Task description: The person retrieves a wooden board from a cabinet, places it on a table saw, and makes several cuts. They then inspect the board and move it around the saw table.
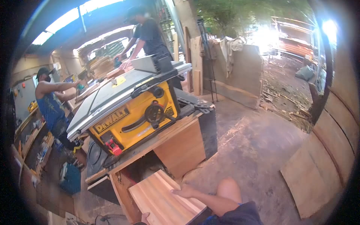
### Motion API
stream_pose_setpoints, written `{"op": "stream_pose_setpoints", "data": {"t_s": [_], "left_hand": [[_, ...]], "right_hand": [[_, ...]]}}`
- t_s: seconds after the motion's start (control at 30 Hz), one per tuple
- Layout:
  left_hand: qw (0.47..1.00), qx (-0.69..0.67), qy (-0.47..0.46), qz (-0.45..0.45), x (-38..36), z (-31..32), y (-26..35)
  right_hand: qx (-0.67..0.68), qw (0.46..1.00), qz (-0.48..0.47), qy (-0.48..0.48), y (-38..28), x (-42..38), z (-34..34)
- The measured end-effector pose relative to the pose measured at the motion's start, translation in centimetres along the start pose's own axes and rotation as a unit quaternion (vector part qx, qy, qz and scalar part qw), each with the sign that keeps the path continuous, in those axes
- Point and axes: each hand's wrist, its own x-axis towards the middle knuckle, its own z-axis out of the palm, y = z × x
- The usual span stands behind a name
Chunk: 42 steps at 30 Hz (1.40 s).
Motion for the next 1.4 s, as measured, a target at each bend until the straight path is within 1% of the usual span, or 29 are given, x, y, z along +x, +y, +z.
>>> {"op": "stream_pose_setpoints", "data": {"t_s": [0.03,0.1,0.17,0.23,0.3,0.33,0.4,0.43,0.5,0.53,0.63,0.73,0.8,0.87,0.9,0.93,1.0,1.13,1.2,1.33,1.4], "left_hand": [[1.000,-0.008,0.003,0.006,0.1,-0.1,-0.2],[1.000,-0.021,0.006,0.014,0.4,-0.1,-0.5],[0.999,-0.030,0.005,0.022,0.7,-0.2,-0.8],[0.999,-0.033,0.003,0.030,1.0,-0.1,-1.1],[0.999,-0.032,0.001,0.036,1.3,0.1,-1.3],[0.999,-0.031,-0.002,0.038,1.4,0.2,-1.4],[0.999,-0.033,-0.016,0.031,1.6,0.5,-1.7],[0.999,-0.034,-0.031,0.026,1.6,0.7,-1.8],[0.998,-0.044,-0.043,0.005,1.8,0.9,-2.1],[0.997,-0.053,-0.054,-0.014,1.8,1.0,-2.2],[0.998,-0.038,-0.054,-0.015,1.7,1.7,-2.4],[0.997,-0.033,-0.060,-0.020,2.7,1.5,-3.2],[0.997,-0.029,-0.070,-0.018,2.9,1.8,-3.2],[0.997,-0.025,-0.078,-0.014,2.8,2.4,-2.9],[0.997,-0.017,-0.065,-0.024,2.3,3.0,-2.7],[0.998,-0.010,-0.052,-0.035,2.1,3.3,-2.6],[0.998,-0.009,-0.061,-0.031,2.2,3.5,-2.7],[0.996,-0.017,-0.087,-0.027,3.0,3.3,-3.3],[0.996,-0.006,-0.087,-0.028,2.4,4.2,-2.8],[0.995,0.004,-0.088,-0.039,2.7,4.7,-2.9],[0.995,0.001,-0.089,-0.036,2.4,4.9,-2.8]], "right_hand": [[-0.007,1.000,0.000,-0.010,0.1,0.1,-0.1],[0.006,1.000,0.015,0.021,0.6,0.2,-0.3],[0.015,1.000,0.010,0.025,3.0,1.6,0.2],[0.029,0.999,0.005,0.033,2.9,1.4,-0.2],[0.025,0.999,0.018,0.009,-0.1,-0.6,-2.0],[0.024,0.999,0.021,0.008,0.5,-0.5,-1.9],[-0.004,0.998,-0.003,0.066,1.0,-0.5,-1.8],[-0.005,0.998,-0.001,0.066,1.2,-0.6,-1.9],[-0.065,0.996,0.042,0.051,-0.2,-1.8,-2.8],[-0.065,0.996,0.045,0.051,0.4,-1.8,-2.7],[-0.062,0.995,0.046,0.064,1.9,-1.6,-2.8],[-0.043,0.997,0.028,0.064,2.3,-2.1,-3.3],[-0.036,0.996,-0.006,0.078,2.8,-2.1,-3.6],[-0.046,0.995,-0.009,0.093,3.1,-2.3,-3.7],[-0.057,0.993,-0.011,0.105,3.1,-2.3,-3.8],[-0.057,0.993,-0.011,0.106,3.1,-2.4,-4.0],[-0.070,0.991,0.027,0.107,2.5,-2.9,-4.3],[-0.045,0.995,0.025,0.080,1.1,-4.0,-5.5],[-0.054,0.992,0.018,0.111,2.4,-3.6,-5.3],[-0.068,0.990,0.026,0.121,3.4,-3.5,-5.5],[-0.054,0.991,0.013,0.124,2.5,-4.3,-5.7]]}}
